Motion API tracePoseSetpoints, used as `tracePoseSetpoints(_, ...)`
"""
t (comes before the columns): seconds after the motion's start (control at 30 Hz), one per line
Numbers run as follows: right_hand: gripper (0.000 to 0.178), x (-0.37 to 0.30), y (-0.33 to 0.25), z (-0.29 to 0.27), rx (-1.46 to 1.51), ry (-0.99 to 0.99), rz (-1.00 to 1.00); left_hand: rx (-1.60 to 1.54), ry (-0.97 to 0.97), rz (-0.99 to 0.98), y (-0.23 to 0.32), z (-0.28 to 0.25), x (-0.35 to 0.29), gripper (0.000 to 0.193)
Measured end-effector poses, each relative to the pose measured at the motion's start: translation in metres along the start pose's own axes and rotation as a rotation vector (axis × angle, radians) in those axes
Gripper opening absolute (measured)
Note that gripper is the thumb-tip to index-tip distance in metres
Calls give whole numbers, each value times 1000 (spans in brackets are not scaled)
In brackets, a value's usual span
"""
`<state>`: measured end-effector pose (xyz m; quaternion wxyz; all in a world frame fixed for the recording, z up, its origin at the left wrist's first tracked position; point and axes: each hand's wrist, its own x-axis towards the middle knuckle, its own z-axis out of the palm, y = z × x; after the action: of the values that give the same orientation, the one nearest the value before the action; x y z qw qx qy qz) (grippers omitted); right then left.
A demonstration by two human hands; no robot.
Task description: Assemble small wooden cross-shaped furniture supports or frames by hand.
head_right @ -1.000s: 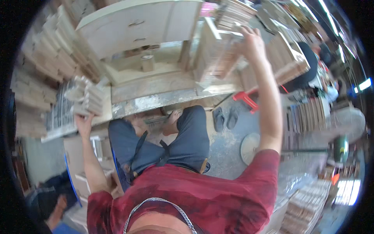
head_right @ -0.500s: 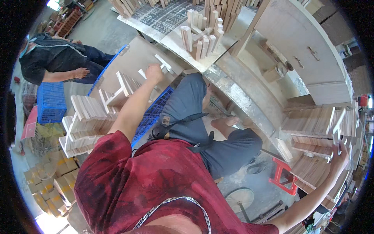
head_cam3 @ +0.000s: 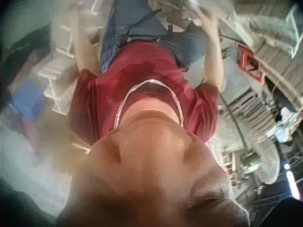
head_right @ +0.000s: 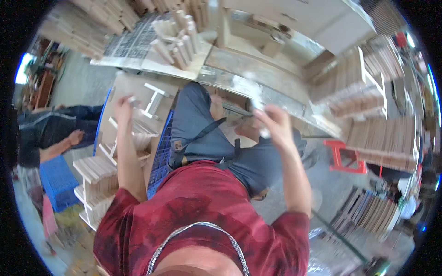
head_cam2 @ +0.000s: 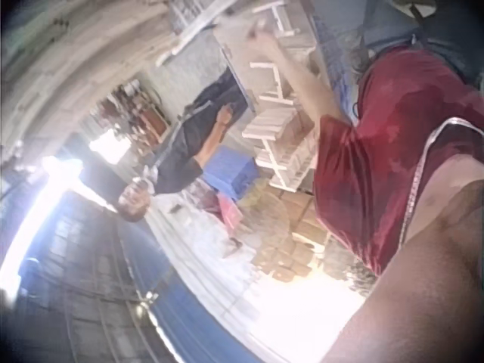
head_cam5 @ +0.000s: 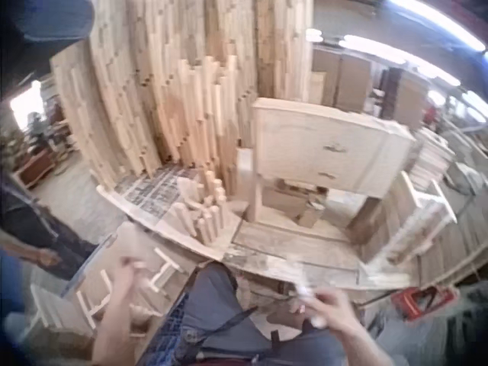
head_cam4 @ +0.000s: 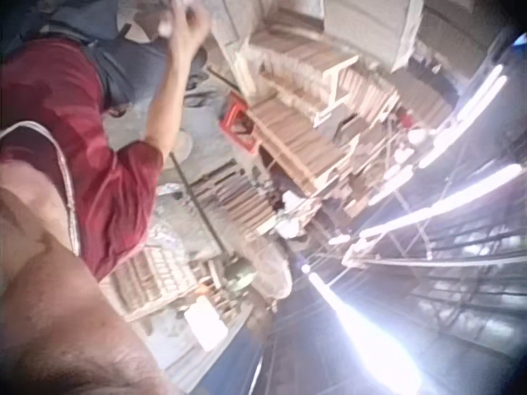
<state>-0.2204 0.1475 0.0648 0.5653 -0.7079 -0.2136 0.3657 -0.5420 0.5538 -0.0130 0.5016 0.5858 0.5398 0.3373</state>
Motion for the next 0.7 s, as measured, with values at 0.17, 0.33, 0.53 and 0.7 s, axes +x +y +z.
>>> tracePoseSetpoints(0.17, 18, 22, 14, 42, 118, -340, 34, 53, -264, 585, 116, 28, -158, 17)
tracePoseSetpoints(0.33, 17, 1, 7, 57, 154, -307, -77, 184, -860, 667, 117, 102, -187, 21)
tracePoseSetpoints(0.53, 20, -18, 11, 40, 147, -165, -77, 67, -1188, 185, 104, 159, -169, 20)
tracePoseSetpoints(0.7, 20, -17, 20, 30, 228, -94, -98, -95, -1341, 164, 99, 192, -158, 20)
